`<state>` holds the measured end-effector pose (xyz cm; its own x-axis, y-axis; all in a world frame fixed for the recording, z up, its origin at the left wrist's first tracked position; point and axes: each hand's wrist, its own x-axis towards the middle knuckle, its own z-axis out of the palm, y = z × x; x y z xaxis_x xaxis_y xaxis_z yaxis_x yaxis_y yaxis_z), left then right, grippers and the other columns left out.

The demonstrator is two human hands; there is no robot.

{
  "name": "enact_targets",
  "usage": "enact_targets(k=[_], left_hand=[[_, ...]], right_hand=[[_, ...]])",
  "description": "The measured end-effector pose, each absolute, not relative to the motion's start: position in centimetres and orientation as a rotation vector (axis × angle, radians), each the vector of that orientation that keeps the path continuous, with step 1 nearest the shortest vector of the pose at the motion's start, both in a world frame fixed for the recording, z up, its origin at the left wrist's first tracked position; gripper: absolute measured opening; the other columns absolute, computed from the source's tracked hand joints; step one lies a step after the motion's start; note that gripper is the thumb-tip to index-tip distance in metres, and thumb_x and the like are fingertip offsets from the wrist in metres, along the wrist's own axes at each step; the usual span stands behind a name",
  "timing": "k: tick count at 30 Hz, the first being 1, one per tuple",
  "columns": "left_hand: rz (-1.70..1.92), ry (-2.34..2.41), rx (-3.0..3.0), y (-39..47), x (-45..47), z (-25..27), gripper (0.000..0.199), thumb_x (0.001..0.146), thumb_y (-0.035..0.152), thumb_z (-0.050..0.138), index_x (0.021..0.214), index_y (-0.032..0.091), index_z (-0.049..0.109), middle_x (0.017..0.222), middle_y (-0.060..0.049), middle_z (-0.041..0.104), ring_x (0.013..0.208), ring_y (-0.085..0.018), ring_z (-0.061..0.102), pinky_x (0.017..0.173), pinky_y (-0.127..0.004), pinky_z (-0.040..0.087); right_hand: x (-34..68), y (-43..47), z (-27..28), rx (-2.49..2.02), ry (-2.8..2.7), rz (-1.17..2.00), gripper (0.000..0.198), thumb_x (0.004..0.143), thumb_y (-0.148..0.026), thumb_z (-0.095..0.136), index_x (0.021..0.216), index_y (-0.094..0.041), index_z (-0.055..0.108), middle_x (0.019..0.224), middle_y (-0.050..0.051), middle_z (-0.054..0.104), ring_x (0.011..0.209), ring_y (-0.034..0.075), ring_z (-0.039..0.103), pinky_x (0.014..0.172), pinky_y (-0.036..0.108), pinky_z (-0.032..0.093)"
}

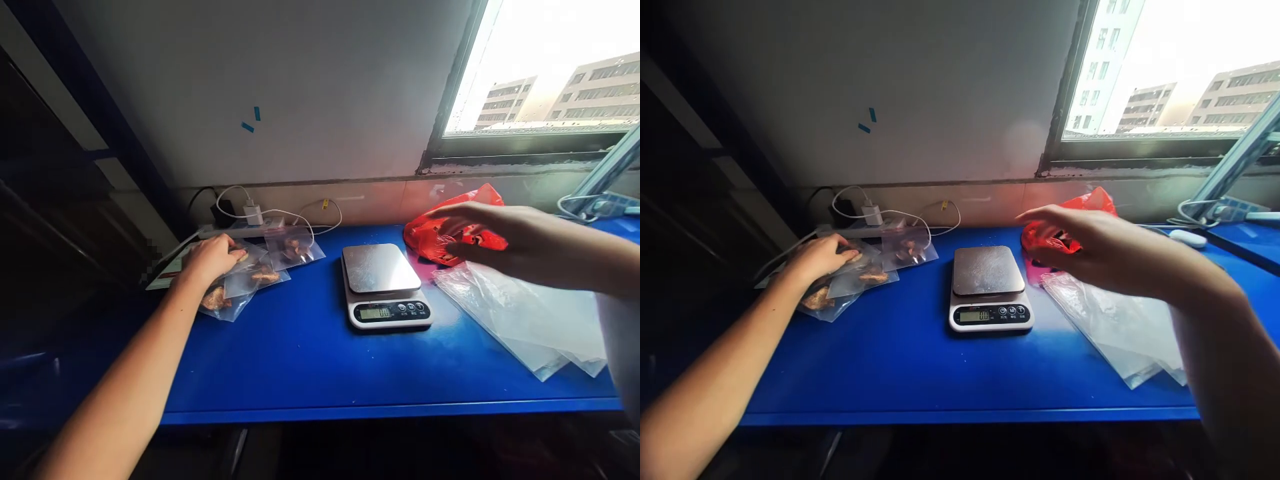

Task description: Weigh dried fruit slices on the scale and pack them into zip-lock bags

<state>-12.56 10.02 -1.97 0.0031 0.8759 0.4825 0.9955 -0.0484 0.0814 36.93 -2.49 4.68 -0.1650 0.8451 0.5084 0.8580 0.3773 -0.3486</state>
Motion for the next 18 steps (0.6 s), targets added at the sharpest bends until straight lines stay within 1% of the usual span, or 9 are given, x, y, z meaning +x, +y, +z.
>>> enact_targets(k=[2,4,6,8,9,11,14,16,18], left_hand=[[-0.548,-1.982,-1.975,9.9,-12.3,-1.9,0.033,0.072,0.050,0.064,0.072,0.017,0.063,0.061,-0.005,0.063,0.068,-0.022,0.062,0.064,-0.033,0.042],[-0.509,-2.019,-1.954,9.7,-11.7,-1.4,0.019,0.070,0.037,0.067,0.072,0.018,0.063,0.068,-0.008,0.067,0.071,-0.027,0.063,0.064,-0.034,0.044],[-0.514,-2.022,-1.944,8.9,-10.5,-0.3,0.011,0.075,0.030,0.063,0.076,0.019,0.062,0.079,-0.009,0.069,0.078,-0.028,0.065,0.066,-0.035,0.046],[-0.597,-1.939,-1.961,7.2,-8.7,1.2,0.010,0.084,0.027,0.053,0.086,0.021,0.061,0.094,-0.008,0.069,0.087,-0.026,0.064,0.071,-0.035,0.047],[-0.678,-1.840,-1.978,6.0,-7.5,1.9,0.011,0.088,0.026,0.049,0.090,0.022,0.059,0.100,-0.006,0.068,0.091,-0.023,0.063,0.076,-0.033,0.047],[-0.950,-1.324,-2.132,3.1,-4.6,3.0,0.009,0.089,0.025,0.051,0.088,0.019,0.057,0.092,-0.006,0.066,0.087,-0.021,0.062,0.079,-0.033,0.048],[-1.069,-0.713,-2.348,-1.6,0.3,2.8,0.004,0.087,0.017,0.054,0.084,0.018,0.056,0.080,-0.003,0.064,0.075,-0.017,0.060,0.071,-0.032,0.047],[-0.970,-0.438,-2.522,-3.9,2.7,1.8,0.004,0.085,0.014,0.058,0.084,0.017,0.057,0.081,-0.003,0.066,0.076,-0.017,0.060,0.074,-0.033,0.047],[-0.886,-0.315,-2.646,-5.1,4.0,0.7,0.007,0.086,0.013,0.055,0.082,0.019,0.058,0.080,-0.001,0.067,0.077,-0.016,0.061,0.076,-0.033,0.047]], right_hand=[[33.4,-3.5,4.1,-1.340,-2.070,0.073,0.048,0.087,-0.056,0.054,0.114,-0.018,0.068,0.106,0.014,0.068,0.090,0.019,0.067,0.074,0.030,0.049],[30.3,-4.4,3.5,-1.217,-2.144,0.184,0.046,0.088,-0.053,0.055,0.117,-0.020,0.067,0.105,0.012,0.069,0.092,0.020,0.066,0.076,0.031,0.050],[28.0,-5.0,3.1,-1.083,-2.244,0.318,0.042,0.087,-0.049,0.059,0.119,-0.022,0.065,0.103,0.010,0.069,0.093,0.020,0.066,0.078,0.030,0.051],[26.6,-5.1,2.9,-0.957,-2.333,0.491,0.041,0.086,-0.044,0.061,0.122,-0.025,0.062,0.102,0.007,0.069,0.093,0.019,0.065,0.078,0.029,0.051],[26.1,-5.0,2.8,-0.919,-2.321,0.596,0.041,0.087,-0.043,0.060,0.124,-0.025,0.060,0.101,0.006,0.068,0.092,0.018,0.065,0.078,0.029,0.052],[25.5,-4.5,2.4,-0.902,-2.141,0.829,0.045,0.089,-0.044,0.057,0.129,-0.023,0.053,0.101,0.006,0.067,0.090,0.017,0.064,0.077,0.029,0.053],[24.8,-3.7,1.1,-0.911,-1.704,1.143,0.051,0.091,-0.050,0.051,0.132,-0.020,0.046,0.106,0.008,0.065,0.090,0.017,0.065,0.076,0.031,0.055],[24.4,-3.5,0.1,-0.929,-1.548,1.225,0.048,0.088,-0.050,0.055,0.124,-0.018,0.052,0.105,0.008,0.066,0.088,0.016,0.066,0.076,0.030,0.055],[24.0,-3.4,-0.8,-0.969,-1.532,1.206,0.039,0.084,-0.046,0.062,0.109,-0.015,0.060,0.094,0.006,0.068,0.081,0.015,0.065,0.070,0.027,0.054]])
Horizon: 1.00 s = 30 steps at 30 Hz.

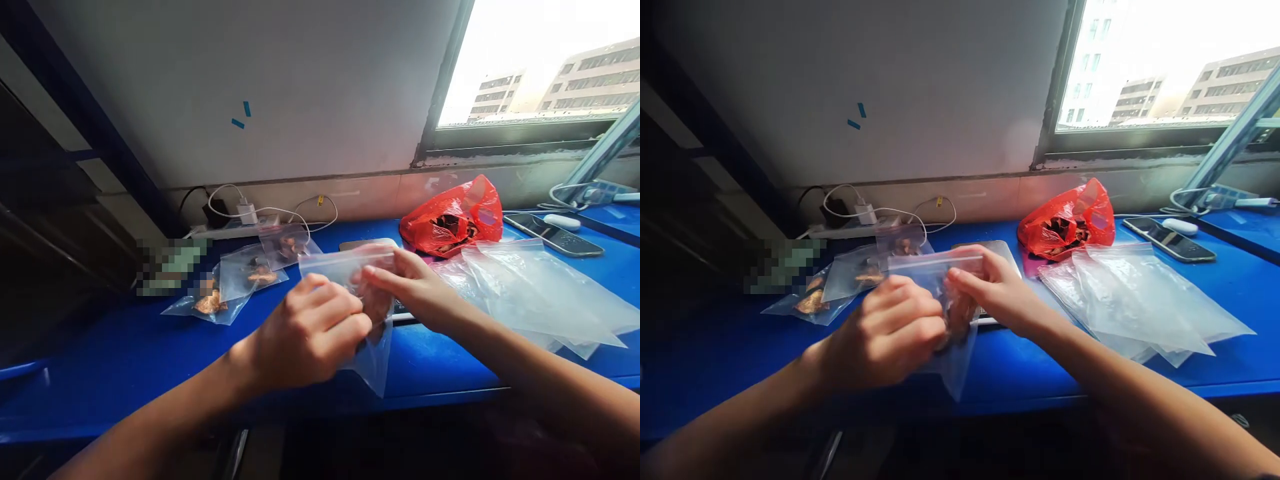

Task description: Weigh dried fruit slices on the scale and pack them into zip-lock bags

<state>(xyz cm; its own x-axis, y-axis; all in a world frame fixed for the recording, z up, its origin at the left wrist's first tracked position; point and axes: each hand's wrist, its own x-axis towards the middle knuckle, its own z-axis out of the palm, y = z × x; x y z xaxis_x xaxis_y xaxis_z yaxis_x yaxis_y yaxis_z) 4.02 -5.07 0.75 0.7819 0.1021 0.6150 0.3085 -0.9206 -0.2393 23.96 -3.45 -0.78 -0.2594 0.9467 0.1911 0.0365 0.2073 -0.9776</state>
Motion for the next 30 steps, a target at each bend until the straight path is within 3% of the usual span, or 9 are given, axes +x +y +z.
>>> enact_targets(k=[2,5,10,24,30], left_hand=[[-0.869,-0.325,-2.739,-5.2,4.1,0.2,0.007,0.089,0.017,0.054,0.086,0.019,0.060,0.084,-0.002,0.068,0.082,-0.018,0.062,0.080,-0.035,0.047],[-0.980,-0.540,-2.753,-4.0,3.0,0.3,0.011,0.092,0.026,0.055,0.099,0.019,0.061,0.099,-0.007,0.068,0.094,-0.022,0.061,0.086,-0.040,0.047],[-1.098,-0.796,-2.610,-1.9,1.6,0.8,0.011,0.091,0.018,0.056,0.101,0.016,0.060,0.100,-0.007,0.066,0.096,-0.021,0.060,0.087,-0.038,0.049],[-0.932,-0.795,-2.541,-3.8,2.4,0.7,0.012,0.091,0.019,0.057,0.102,0.017,0.062,0.098,-0.005,0.070,0.096,-0.023,0.060,0.087,-0.040,0.046],[-0.903,-0.801,-2.563,-3.9,2.7,0.5,0.009,0.090,0.019,0.058,0.097,0.016,0.062,0.097,-0.006,0.068,0.096,-0.023,0.059,0.087,-0.040,0.046]], right_hand=[[23.7,-3.5,-1.2,-0.982,-1.574,1.175,0.032,0.083,-0.042,0.063,0.098,-0.013,0.064,0.078,0.003,0.066,0.070,0.013,0.062,0.064,0.025,0.051],[23.8,-3.4,-1.2,-0.955,-1.586,1.172,0.030,0.085,-0.042,0.060,0.093,-0.013,0.064,0.071,0.002,0.063,0.063,0.011,0.059,0.060,0.024,0.049],[24.2,-3.4,-0.9,-0.965,-1.641,1.142,0.030,0.085,-0.042,0.060,0.090,-0.013,0.062,0.071,0.002,0.062,0.066,0.011,0.058,0.060,0.023,0.047],[23.2,-4.4,-2.3,-0.865,-1.760,1.098,0.027,0.092,-0.040,0.053,0.096,-0.015,0.062,0.091,0.005,0.061,0.073,0.011,0.056,0.063,0.023,0.046],[23.1,-4.5,-2.2,-0.892,-1.754,1.110,0.022,0.091,-0.036,0.054,0.097,-0.016,0.060,0.078,0.001,0.059,0.068,0.010,0.053,0.060,0.021,0.043]])
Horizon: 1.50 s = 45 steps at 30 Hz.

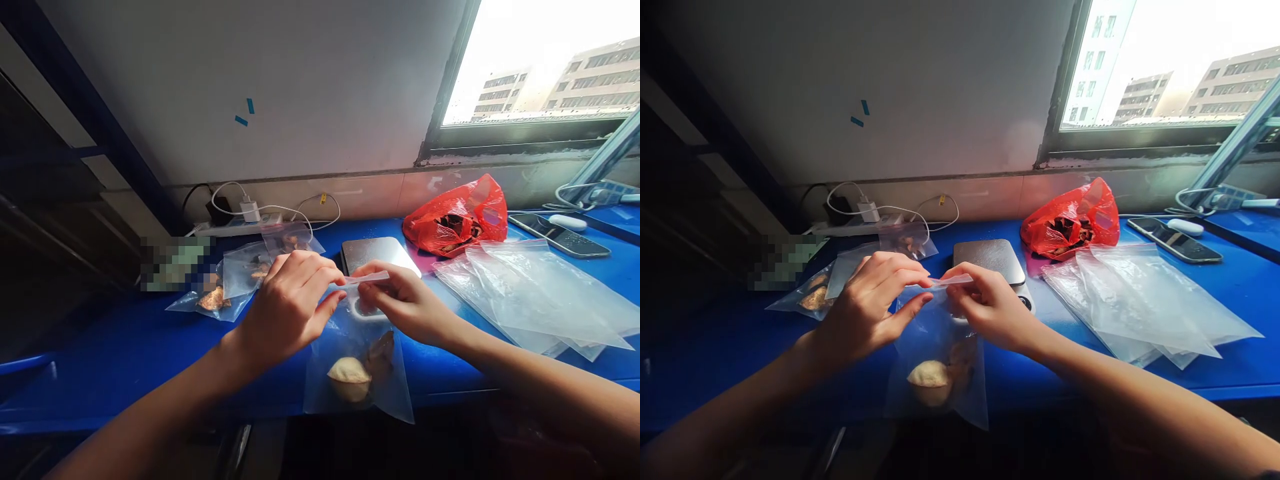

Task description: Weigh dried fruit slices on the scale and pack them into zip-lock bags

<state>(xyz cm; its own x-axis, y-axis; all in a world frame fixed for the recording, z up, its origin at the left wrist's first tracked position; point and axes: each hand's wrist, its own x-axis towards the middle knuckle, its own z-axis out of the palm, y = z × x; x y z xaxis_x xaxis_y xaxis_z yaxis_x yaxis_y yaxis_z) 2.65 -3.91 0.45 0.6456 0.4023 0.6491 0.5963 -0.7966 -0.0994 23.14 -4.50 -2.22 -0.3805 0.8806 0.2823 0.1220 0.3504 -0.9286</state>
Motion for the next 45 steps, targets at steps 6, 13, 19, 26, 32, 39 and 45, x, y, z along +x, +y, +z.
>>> enact_targets(k=[6,13,19,26,32,39,45], left_hand=[[-0.887,-0.855,-2.579,-3.5,2.6,0.4,0.004,0.089,0.017,0.058,0.088,0.016,0.061,0.098,-0.007,0.067,0.096,-0.023,0.058,0.086,-0.040,0.048],[-0.909,-0.579,-2.610,-4.2,3.2,0.1,0.010,0.089,0.010,0.055,0.086,0.016,0.062,0.091,-0.005,0.066,0.095,-0.021,0.058,0.083,-0.035,0.049],[-0.928,-0.527,-2.621,-4.9,3.7,0.0,0.013,0.090,0.012,0.056,0.081,0.017,0.062,0.085,-0.002,0.066,0.087,-0.017,0.058,0.078,-0.032,0.048],[-0.712,-0.467,-2.662,-4.9,3.8,-0.1,0.021,0.092,0.010,0.049,0.076,0.016,0.061,0.085,-0.002,0.067,0.076,-0.016,0.053,0.067,-0.032,0.040],[-0.643,-0.529,-2.735,-4.7,3.6,-0.1,0.019,0.092,0.011,0.048,0.079,0.017,0.061,0.085,-0.002,0.067,0.079,-0.018,0.053,0.071,-0.034,0.038],[-0.589,-0.715,-2.803,-3.2,2.8,-0.3,0.016,0.092,0.011,0.047,0.082,0.017,0.057,0.072,-0.001,0.059,0.071,-0.018,0.050,0.064,-0.030,0.035],[-0.582,-0.891,-2.827,-2.9,2.5,0.1,0.011,0.091,0.011,0.050,0.086,0.018,0.057,0.078,-0.001,0.060,0.075,-0.018,0.052,0.074,-0.031,0.038]], right_hand=[[23.1,-5.0,-1.7,-0.953,-1.762,1.171,0.030,0.088,-0.044,0.057,0.096,-0.016,0.063,0.078,0.003,0.061,0.070,0.013,0.055,0.064,0.024,0.045],[24.4,-4.6,-0.1,-1.112,-1.964,1.297,0.047,0.087,-0.058,0.050,0.070,-0.015,0.062,0.067,0.001,0.057,0.062,0.010,0.048,0.053,0.021,0.036],[24.5,-5.0,0.4,-1.189,-2.203,1.130,0.022,0.083,-0.035,0.058,0.075,-0.015,0.063,0.062,-0.003,0.052,0.057,0.007,0.043,0.051,0.020,0.030],[23.7,-5.1,-0.6,-1.146,-2.401,0.785,0.015,0.076,-0.018,0.052,0.061,-0.015,0.050,0.056,-0.004,0.045,0.056,0.006,0.034,0.053,0.022,0.025],[23.7,-3.9,-1.2,-1.375,-2.276,0.528,0.011,0.073,-0.018,0.052,0.062,-0.016,0.052,0.061,0.000,0.055,0.057,0.008,0.041,0.057,0.023,0.027],[23.4,-5.0,-2.0,-1.067,-2.372,0.335,0.013,0.087,-0.022,0.049,0.093,-0.016,0.058,0.081,0.005,0.066,0.068,0.012,0.055,0.061,0.024,0.032],[23.4,-5.0,-2.1,-1.040,-2.368,0.330,0.013,0.090,-0.025,0.049,0.082,-0.018,0.056,0.077,0.001,0.065,0.062,0.010,0.051,0.058,0.023,0.030]])
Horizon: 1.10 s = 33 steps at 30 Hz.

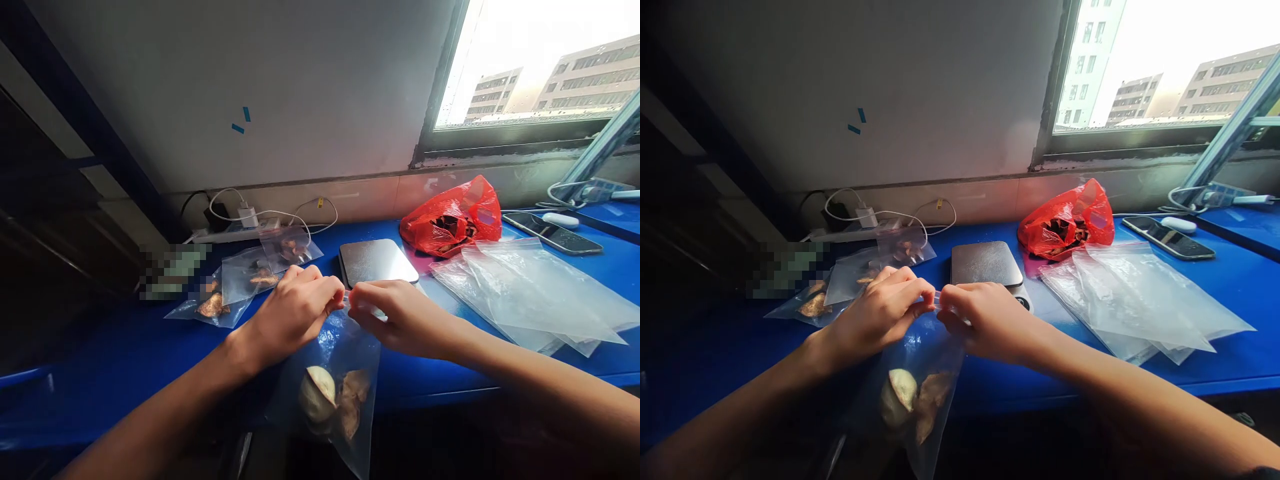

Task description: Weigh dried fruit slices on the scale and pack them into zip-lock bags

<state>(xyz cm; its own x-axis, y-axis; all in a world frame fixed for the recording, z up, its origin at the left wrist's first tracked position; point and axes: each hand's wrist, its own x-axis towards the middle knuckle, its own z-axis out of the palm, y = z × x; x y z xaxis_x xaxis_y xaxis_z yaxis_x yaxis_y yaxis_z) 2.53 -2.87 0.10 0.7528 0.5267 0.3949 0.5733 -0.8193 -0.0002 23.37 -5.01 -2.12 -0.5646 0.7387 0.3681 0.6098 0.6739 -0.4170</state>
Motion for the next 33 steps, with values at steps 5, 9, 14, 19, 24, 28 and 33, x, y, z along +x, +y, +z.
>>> enact_targets(k=[5,9,14,19,24,28,33], left_hand=[[-0.437,-1.052,-2.802,-0.7,1.7,0.3,0.010,0.094,0.023,0.050,0.091,0.020,0.060,0.086,-0.002,0.064,0.086,-0.021,0.054,0.085,-0.040,0.036],[-0.604,-1.106,-2.792,0.3,0.5,1.0,0.014,0.092,0.019,0.048,0.092,0.021,0.062,0.089,-0.001,0.066,0.087,-0.019,0.056,0.084,-0.038,0.038],[-1.500,-1.322,-2.648,0.3,-1.2,2.6,0.013,0.089,0.031,0.059,0.083,0.019,0.062,0.069,0.002,0.059,0.062,-0.012,0.053,0.058,-0.026,0.041],[-2.316,-1.110,-2.348,0.5,-1.7,3.0,0.008,0.091,0.026,0.060,0.086,0.020,0.061,0.056,0.007,0.049,0.050,-0.006,0.046,0.051,-0.023,0.035],[-2.348,-0.976,-2.542,-0.7,-0.5,2.1,0.012,0.093,0.031,0.059,0.087,0.020,0.058,0.052,0.007,0.056,0.040,-0.005,0.045,0.042,-0.022,0.038],[-2.173,-0.886,-2.735,-1.1,-0.1,1.6,0.010,0.093,0.031,0.059,0.090,0.022,0.058,0.062,0.003,0.065,0.046,-0.009,0.055,0.041,-0.020,0.043],[-2.097,-0.828,-2.787,-1.2,0.0,2.0,0.006,0.092,0.025,0.060,0.086,0.021,0.058,0.063,0.003,0.064,0.042,-0.007,0.050,0.039,-0.018,0.043]], right_hand=[[24.1,-4.3,-1.2,-1.075,-2.203,0.460,0.036,0.091,-0.039,0.052,0.063,-0.016,0.050,0.058,-0.002,0.051,0.054,0.007,0.040,0.053,0.023,0.027],[24.4,-4.3,-0.8,-1.033,-1.988,0.613,0.031,0.091,-0.045,0.053,0.076,-0.018,0.053,0.068,-0.001,0.053,0.061,0.009,0.047,0.056,0.023,0.036],[24.5,-4.2,-0.7,-0.993,-1.647,0.885,0.044,0.088,-0.049,0.057,0.120,-0.023,0.044,0.093,0.002,0.058,0.082,0.014,0.059,0.070,0.028,0.049],[23.1,-4.8,-1.1,-0.987,-1.464,1.376,0.050,0.084,-0.055,0.060,0.119,-0.022,0.047,0.101,0.005,0.060,0.087,0.016,0.064,0.076,0.032,0.053],[21.1,-5.8,-2.3,-0.804,-1.245,1.729,0.054,0.076,-0.054,0.071,0.116,-0.022,0.053,0.115,0.007,0.061,0.097,0.017,0.065,0.077,0.028,0.055],[21.9,-4.9,-2.2,-0.777,-1.081,1.625,0.045,0.077,-0.048,0.072,0.107,-0.022,0.054,0.103,0.006,0.069,0.080,0.015,0.070,0.067,0.025,0.055],[23.0,-4.0,-0.8,-0.703,-1.070,1.481,0.047,0.074,-0.046,0.075,0.109,-0.023,0.053,0.099,0.006,0.071,0.077,0.020,0.071,0.061,0.029,0.056]])
